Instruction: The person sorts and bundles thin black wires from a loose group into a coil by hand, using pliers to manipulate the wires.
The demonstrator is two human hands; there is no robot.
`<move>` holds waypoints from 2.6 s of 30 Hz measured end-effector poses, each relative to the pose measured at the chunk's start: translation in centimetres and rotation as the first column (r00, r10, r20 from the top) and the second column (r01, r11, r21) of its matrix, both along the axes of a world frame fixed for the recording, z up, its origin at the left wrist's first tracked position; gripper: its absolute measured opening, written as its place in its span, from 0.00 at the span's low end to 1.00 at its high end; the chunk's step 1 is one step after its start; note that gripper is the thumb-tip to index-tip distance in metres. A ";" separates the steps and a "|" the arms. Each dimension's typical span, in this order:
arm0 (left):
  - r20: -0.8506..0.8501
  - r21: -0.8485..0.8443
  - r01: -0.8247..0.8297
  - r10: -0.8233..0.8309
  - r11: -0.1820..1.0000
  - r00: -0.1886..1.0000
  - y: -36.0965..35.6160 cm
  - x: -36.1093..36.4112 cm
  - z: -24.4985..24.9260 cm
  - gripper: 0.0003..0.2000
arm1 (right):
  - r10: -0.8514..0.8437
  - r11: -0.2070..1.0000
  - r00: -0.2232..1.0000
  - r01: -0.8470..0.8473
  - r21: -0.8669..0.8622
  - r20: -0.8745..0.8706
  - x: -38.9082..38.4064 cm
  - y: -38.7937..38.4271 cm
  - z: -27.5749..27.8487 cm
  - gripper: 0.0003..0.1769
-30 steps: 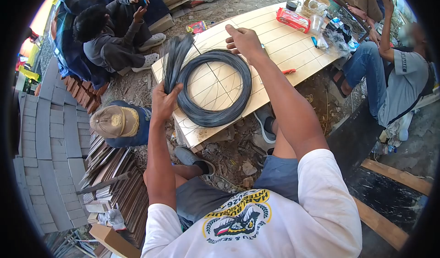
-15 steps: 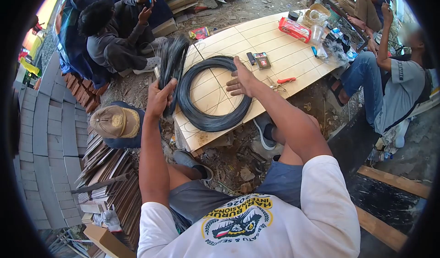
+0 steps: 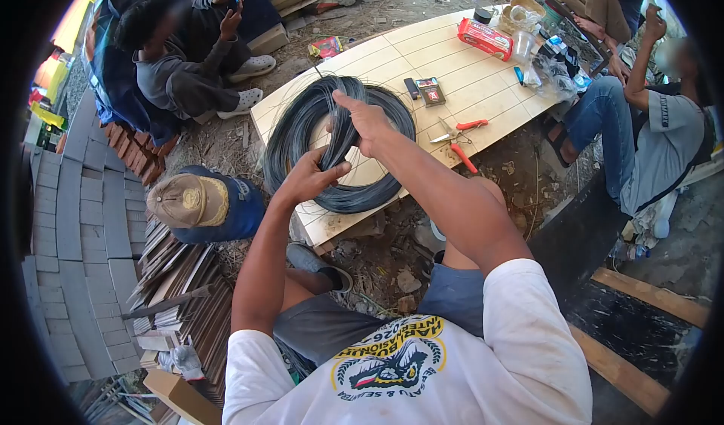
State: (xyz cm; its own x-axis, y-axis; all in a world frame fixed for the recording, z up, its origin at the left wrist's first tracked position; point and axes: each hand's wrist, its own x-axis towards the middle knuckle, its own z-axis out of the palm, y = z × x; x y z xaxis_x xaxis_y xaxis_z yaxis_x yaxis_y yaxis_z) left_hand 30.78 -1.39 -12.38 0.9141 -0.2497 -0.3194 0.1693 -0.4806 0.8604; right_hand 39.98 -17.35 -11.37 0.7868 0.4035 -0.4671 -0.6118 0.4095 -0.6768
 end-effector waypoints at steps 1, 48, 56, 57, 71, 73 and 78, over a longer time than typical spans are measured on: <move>0.010 -0.065 0.014 -0.013 0.998 1.000 -0.1 0.0 0.0 0.23 | -0.045 0.998 0.999 0.045 -0.040 0.004 0.0 0.2 -0.3 0.21; 0.353 -0.706 -0.443 0.817 0.552 0.456 12.5 -3.6 7.0 0.12 | 0.493 -0.174 0.868 0.026 -0.984 -0.064 3.5 -9.6 -3.7 0.53; 0.331 -0.633 -0.521 0.809 0.572 0.486 11.4 -3.1 6.0 0.11 | 0.508 -0.201 0.844 -0.077 -0.977 -0.171 1.6 -8.1 -8.0 0.50; 0.290 -0.665 -0.512 0.820 0.543 0.493 11.3 -3.0 6.1 0.11 | 0.467 -0.173 0.870 -0.087 -0.981 -0.159 1.8 -8.2 -8.5 0.47; 0.293 -0.639 -0.516 0.800 0.571 0.523 10.5 -2.7 6.2 0.11 | 0.248 0.375 0.969 -0.086 -0.923 0.010 2.6 -7.9 -8.1 0.22; 0.291 -0.640 -0.515 0.800 0.570 0.524 10.4 -2.8 6.3 0.11 | 0.180 0.568 0.984 -0.115 -0.815 -0.013 2.1 -7.6 -7.2 0.21; 0.276 -0.666 -0.506 0.811 0.548 0.516 9.5 -3.0 6.5 0.12 | 0.204 0.398 0.950 0.140 -0.907 0.236 3.7 -8.7 -11.2 0.26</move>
State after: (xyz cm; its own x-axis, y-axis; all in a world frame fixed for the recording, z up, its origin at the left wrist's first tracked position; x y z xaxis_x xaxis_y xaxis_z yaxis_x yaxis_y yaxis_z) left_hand 27.75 8.13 -5.88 0.8185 0.5395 0.1974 -0.2646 0.0489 0.9631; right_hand 43.72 -26.03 -22.56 0.9343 -0.0964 -0.3432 -0.3348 -0.5675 -0.7522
